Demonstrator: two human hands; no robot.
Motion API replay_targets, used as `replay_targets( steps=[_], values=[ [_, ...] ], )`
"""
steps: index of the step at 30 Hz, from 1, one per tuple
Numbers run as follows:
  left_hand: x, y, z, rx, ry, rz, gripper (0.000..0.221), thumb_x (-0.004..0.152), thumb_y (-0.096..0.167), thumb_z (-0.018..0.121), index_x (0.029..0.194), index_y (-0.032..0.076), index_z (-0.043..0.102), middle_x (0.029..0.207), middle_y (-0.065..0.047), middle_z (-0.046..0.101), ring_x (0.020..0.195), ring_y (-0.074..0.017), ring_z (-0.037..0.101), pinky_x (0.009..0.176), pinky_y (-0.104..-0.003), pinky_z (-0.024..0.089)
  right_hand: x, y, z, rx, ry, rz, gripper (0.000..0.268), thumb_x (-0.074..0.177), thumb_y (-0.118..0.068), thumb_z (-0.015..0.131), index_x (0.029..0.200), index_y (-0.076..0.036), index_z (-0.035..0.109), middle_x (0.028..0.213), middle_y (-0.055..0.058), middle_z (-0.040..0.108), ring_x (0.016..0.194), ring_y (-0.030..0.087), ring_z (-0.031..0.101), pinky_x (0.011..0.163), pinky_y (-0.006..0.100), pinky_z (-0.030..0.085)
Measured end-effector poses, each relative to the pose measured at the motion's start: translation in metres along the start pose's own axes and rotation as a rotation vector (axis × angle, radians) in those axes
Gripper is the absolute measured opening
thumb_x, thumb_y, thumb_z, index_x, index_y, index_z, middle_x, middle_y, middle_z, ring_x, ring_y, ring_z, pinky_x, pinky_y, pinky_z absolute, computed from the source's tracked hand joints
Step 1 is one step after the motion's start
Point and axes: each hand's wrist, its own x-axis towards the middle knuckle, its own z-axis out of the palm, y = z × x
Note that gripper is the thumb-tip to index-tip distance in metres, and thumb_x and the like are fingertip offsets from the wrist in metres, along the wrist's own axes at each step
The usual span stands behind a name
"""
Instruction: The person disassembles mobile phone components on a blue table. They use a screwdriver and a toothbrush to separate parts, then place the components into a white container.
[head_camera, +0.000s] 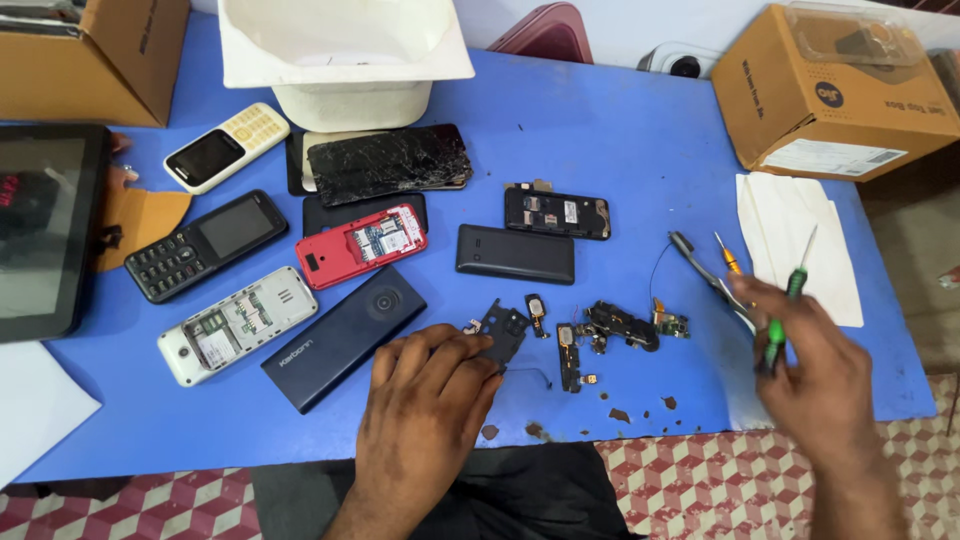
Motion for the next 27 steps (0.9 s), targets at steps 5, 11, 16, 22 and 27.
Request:
replay_targets(
  steps=[5, 11, 16, 22, 27],
  values=[
    [0.000, 0.001, 0.000, -0.005, 0.009, -0.013, 0.015, 0.085, 0.020, 0.077, 0.093, 0.008, 0.073, 0.111, 0.000, 0.071, 0.110, -0.0211, 0.062, 0.094, -0.043, 0.044, 0.057, 0.030, -0.005, -0.286, -0.198, -0.188, 0.046, 0.086, 0.009, 0.059, 0.126, -0.013, 0.068, 0.111, 0.012, 0.071, 0.104, 0.031, 0.068, 0.091, 0.042, 0.055],
    [-0.001, 0.001, -0.001, -0.021, 0.041, -0.035, 0.015, 0.084, 0.020, 0.077, 0.093, 0.009, 0.073, 0.110, 0.000, 0.070, 0.109, -0.0226, 0.061, 0.093, -0.042, 0.045, 0.103, 0.068, 0.008, -0.488, -0.491, -0.168, 0.050, 0.080, 0.002, 0.063, 0.126, -0.019, 0.069, 0.115, 0.007, 0.068, 0.111, 0.027, 0.067, 0.099, 0.039, 0.054],
    [-0.005, -0.003, 0.000, -0.037, 0.053, -0.015, 0.015, 0.085, 0.019, 0.077, 0.094, 0.008, 0.072, 0.107, -0.001, 0.070, 0.110, -0.0222, 0.061, 0.093, -0.042, 0.045, 0.100, 0.077, 0.004, -0.505, -0.406, -0.257, 0.048, 0.086, 0.005, 0.058, 0.124, -0.021, 0.072, 0.134, 0.006, 0.065, 0.118, 0.028, 0.065, 0.101, 0.039, 0.053],
    [-0.005, -0.005, -0.001, -0.058, 0.006, 0.000, 0.016, 0.085, 0.019, 0.077, 0.095, 0.007, 0.073, 0.107, -0.001, 0.070, 0.109, -0.0218, 0.061, 0.092, -0.042, 0.045, 0.068, 0.054, -0.007, -0.363, -0.213, -0.210, 0.035, 0.091, -0.002, 0.062, 0.122, -0.016, 0.071, 0.128, 0.006, 0.068, 0.117, 0.027, 0.066, 0.102, 0.037, 0.054],
    [-0.003, -0.003, -0.004, -0.054, 0.005, -0.009, 0.015, 0.084, 0.018, 0.077, 0.094, 0.007, 0.073, 0.108, -0.001, 0.070, 0.109, -0.0216, 0.061, 0.092, -0.042, 0.045, 0.041, 0.025, 0.002, -0.323, -0.150, -0.134, 0.026, 0.092, -0.016, 0.071, 0.118, -0.011, 0.072, 0.109, 0.009, 0.068, 0.102, 0.029, 0.067, 0.089, 0.039, 0.056]
  ],
)
